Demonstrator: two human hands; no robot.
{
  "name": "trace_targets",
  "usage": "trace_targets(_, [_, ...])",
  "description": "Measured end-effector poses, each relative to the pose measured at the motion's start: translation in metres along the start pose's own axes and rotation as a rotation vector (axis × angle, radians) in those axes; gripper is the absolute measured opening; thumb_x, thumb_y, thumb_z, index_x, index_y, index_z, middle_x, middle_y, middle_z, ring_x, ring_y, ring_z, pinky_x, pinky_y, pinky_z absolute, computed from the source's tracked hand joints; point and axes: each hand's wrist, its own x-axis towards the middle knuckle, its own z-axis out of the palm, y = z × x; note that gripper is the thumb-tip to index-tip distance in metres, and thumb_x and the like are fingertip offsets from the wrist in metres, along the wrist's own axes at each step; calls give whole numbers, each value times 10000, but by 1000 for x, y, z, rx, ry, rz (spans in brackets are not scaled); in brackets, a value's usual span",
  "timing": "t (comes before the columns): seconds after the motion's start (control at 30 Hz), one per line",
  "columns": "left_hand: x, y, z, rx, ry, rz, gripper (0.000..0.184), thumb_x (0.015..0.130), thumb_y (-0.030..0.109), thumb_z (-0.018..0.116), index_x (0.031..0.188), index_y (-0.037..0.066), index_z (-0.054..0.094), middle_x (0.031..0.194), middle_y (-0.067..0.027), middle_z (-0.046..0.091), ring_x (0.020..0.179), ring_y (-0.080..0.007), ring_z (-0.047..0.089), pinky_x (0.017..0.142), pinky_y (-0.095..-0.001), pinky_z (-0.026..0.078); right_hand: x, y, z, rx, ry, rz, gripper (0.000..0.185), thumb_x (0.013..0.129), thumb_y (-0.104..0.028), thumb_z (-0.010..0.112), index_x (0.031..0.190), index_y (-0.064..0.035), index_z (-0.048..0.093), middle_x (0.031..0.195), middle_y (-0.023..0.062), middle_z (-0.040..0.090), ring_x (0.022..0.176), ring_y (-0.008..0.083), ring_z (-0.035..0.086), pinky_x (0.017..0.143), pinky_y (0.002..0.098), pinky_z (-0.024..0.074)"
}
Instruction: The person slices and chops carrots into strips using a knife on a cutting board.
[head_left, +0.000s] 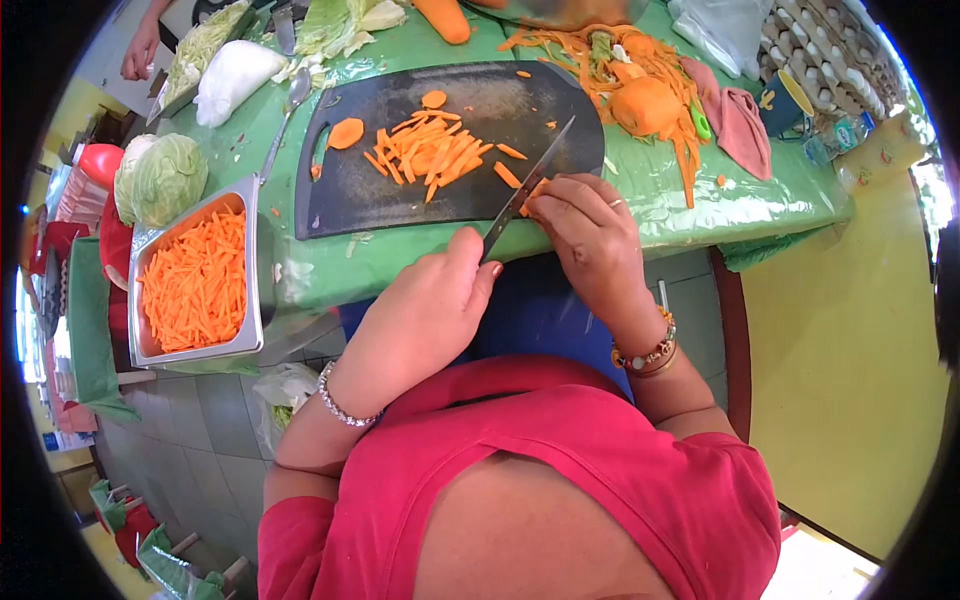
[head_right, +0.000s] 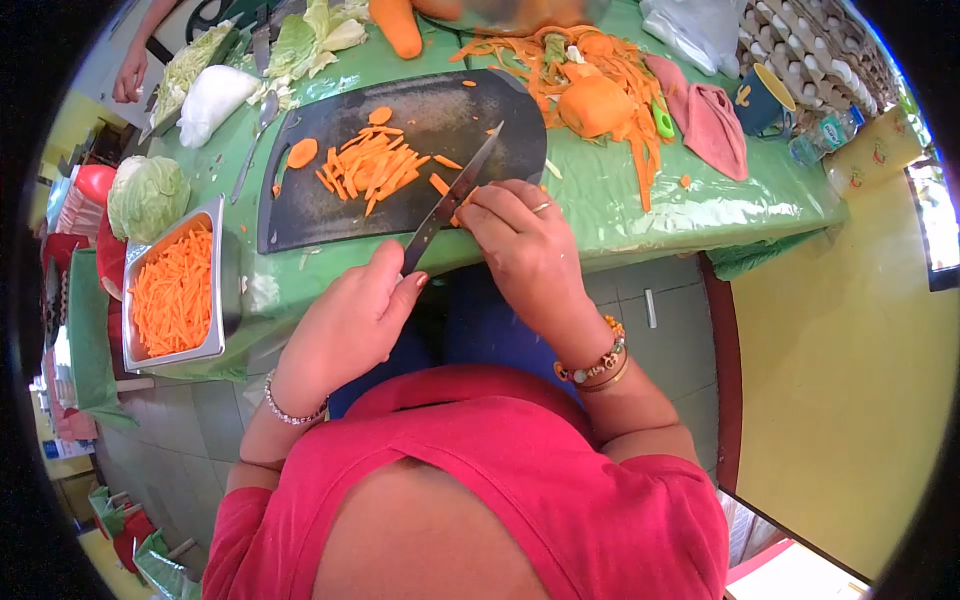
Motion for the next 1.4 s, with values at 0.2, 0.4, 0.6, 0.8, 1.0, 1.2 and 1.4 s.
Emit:
trace_targets(0.2, [4, 4, 5, 7, -26, 16, 268, 1030, 201, 536, 956, -8, 385, 698, -256, 579, 685, -500, 544, 586, -523, 404, -4, 3, 3, -28, 37, 3, 210, 751, -29, 705, 960, -46, 705, 1004, 68, 685, 959, 269, 656, 847, 387, 532])
trace_targets(0.4, [8, -3, 11, 119, 23, 97, 267, 1034, 199, 527, 969, -9, 372, 680, -244, 567, 612, -465, 549, 555, -510, 405, -4, 5, 3, 18, 48, 15, 206, 762, -30, 706, 967, -47, 705, 1010, 67, 685, 962, 264, 659, 847, 387, 532])
trace_targets(0.6, [20, 21, -11, -10, -281, -268, 249, 1050, 189, 482, 960, 1, 347, 633, -228, 543, 495, -379, 564, 506, -473, 448, -4, 6, 3, 30, 35, 26, 222, 766, -30, 705, 988, -46, 709, 1013, 66, 686, 965, 264, 660, 839, 389, 529])
trace_targets(0.8, [31, 12, 1, 219, -141, -24, 177, 1019, 137, 471, 979, -19, 396, 658, -254, 589, 596, -451, 611, 568, -507, 499, -2, 3, 3, 48, 72, 12, 203, 781, -20, 691, 981, -42, 713, 1008, 72, 683, 954, 267, 658, 838, 392, 523])
trace_targets(1.0, [35, 9, 11, 294, -50, 50, 160, 975, 104, 491, 957, -47, 440, 739, -305, 626, 738, -490, 641, 642, -550, 504, -2, 0, -1, 31, 48, 9, 129, 794, -22, 695, 922, -31, 697, 967, 94, 689, 906, 291, 652, 810, 401, 523])
trace_targets(1.2, [8, -10, 10, 307, 50, 156, 196, 1000, 153, 495, 976, -34, 440, 712, -286, 623, 624, -443, 646, 560, -516, 511, 7, -5, -3, 39, 39, -14, 108, 787, -24, 705, 893, -30, 688, 937, 107, 683, 871, 314, 641, 790, 407, 523])
trace_targets(1.4, [-39, -11, -25, -85, 9, -230, 271, 1048, 243, 492, 954, 8, 394, 609, -117, 558, 388, -178, 551, 358, -330, 420, 44, -3, 11, -12, -217, -41, 205, 828, -113, 738, 1002, -15, 692, 1032, 134, 692, 978, 337, 637, 885, 417, 505])
